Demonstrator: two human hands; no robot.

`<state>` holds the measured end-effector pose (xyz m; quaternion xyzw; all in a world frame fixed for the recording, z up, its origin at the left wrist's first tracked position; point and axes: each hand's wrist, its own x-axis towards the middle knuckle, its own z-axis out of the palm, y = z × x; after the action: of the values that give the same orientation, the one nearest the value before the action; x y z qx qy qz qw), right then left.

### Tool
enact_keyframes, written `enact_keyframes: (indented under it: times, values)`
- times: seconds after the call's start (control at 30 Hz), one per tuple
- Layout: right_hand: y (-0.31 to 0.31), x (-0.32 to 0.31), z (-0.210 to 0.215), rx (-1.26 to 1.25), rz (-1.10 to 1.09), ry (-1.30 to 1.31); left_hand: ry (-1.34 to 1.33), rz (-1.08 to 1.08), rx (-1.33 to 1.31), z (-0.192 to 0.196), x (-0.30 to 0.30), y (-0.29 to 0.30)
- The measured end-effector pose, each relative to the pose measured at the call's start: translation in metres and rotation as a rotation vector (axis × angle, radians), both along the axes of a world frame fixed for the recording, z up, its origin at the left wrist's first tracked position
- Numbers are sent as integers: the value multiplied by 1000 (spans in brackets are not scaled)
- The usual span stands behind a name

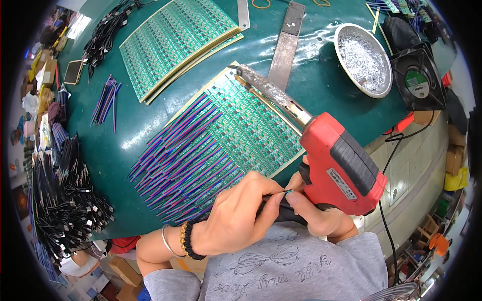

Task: The person solders wiring onto a circuit board array using a soldering iron and solder wire.

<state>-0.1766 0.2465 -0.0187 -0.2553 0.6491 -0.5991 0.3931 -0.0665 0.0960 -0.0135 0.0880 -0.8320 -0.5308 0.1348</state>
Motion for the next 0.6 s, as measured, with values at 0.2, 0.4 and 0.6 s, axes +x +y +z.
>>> enact_keyframes:
  times: [0.2, 0.4, 0.6]
  values:
    - [3, -7, -10, -92, 97, 328, -19, -6, -18, 1, 1, -1]
    - [28, 2, -42, -115, 34, 275, -42, -20, -53, 2, 0, -2]
    - [18, -3, -34, -138, 96, 637, -33, -19, -139, 2, -1, -6]
